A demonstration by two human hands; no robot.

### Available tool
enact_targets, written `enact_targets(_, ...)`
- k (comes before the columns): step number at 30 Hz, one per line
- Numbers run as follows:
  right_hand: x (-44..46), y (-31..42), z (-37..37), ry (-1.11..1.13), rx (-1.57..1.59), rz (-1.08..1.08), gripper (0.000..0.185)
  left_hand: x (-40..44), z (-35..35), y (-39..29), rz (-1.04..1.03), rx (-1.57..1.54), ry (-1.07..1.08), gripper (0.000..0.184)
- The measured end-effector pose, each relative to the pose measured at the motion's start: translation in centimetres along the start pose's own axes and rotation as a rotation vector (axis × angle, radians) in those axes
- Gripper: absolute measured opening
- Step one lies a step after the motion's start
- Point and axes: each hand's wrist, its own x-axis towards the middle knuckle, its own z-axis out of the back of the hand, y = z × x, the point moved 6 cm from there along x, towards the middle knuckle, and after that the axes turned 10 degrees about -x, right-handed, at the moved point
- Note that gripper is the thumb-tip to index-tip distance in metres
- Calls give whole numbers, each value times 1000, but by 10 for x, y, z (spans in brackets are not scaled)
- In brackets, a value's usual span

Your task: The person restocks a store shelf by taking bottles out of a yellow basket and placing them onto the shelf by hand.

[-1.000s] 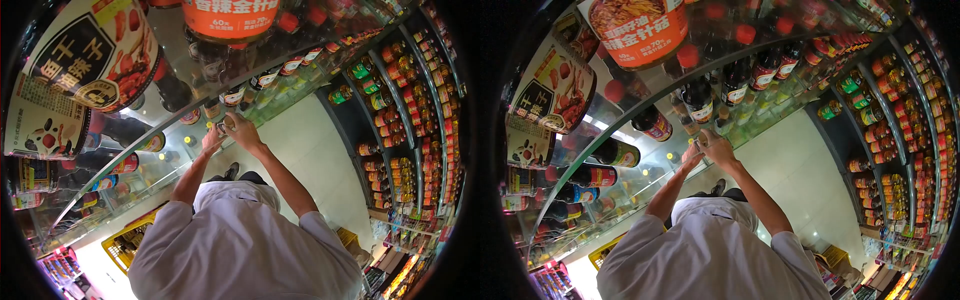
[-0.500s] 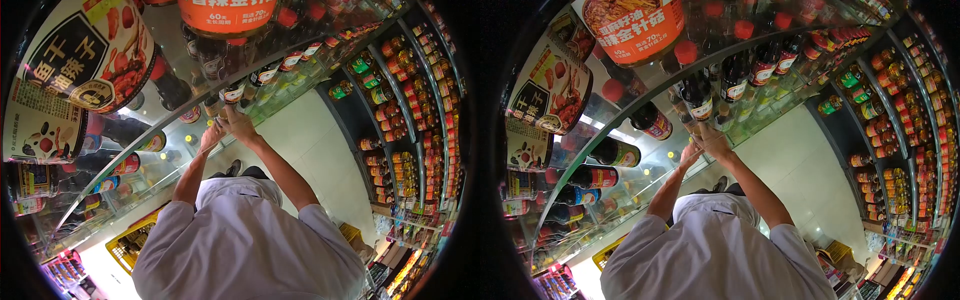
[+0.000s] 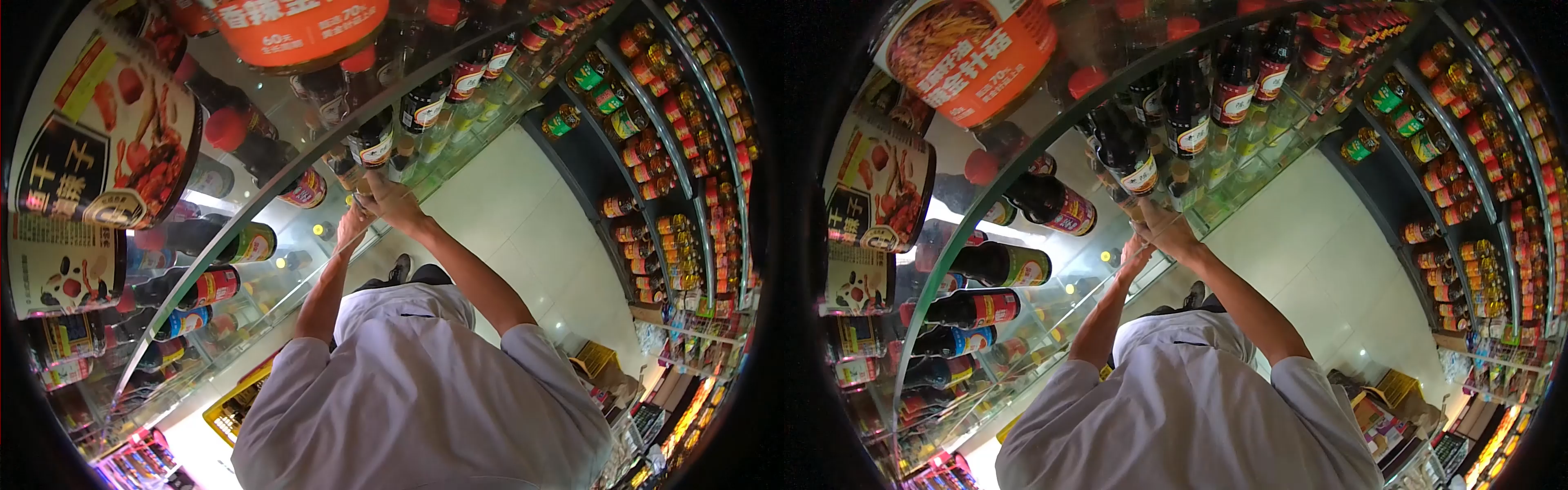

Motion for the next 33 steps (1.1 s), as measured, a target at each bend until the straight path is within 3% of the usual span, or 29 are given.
enact_targets(10, 0, -2, 3, 61, 82, -44, 38, 0, 0, -1, 59, 45, -12, 64)
enact_targets(16, 2, -4, 1, 98, 7, -68, 42, 15, 1, 27, 58, -72, 48, 54)
enact_targets(19, -2, -4, 1, 10, 16, -48, 45, 16, 12, 31, -121, -130, -20, 52)
enact_targets(21, -1, 1, 5, 36, -25, -24, 49, 14, 36, 10, -131, 28, -238, 59)
enact_targets(25, 0, 1, 5, 68, -22, -31, 41, 24, 53, -15, -4, 121, -309, 65)
enact_targets(30, -1, 5, 9, 31, -13, -43, 40, 51, 49, 8, -7, 194, -313, 43)
enact_targets(33, 0, 8, 13, 96, 32, -64, 39, 54, 48, 12, 85, 174, -245, 59)
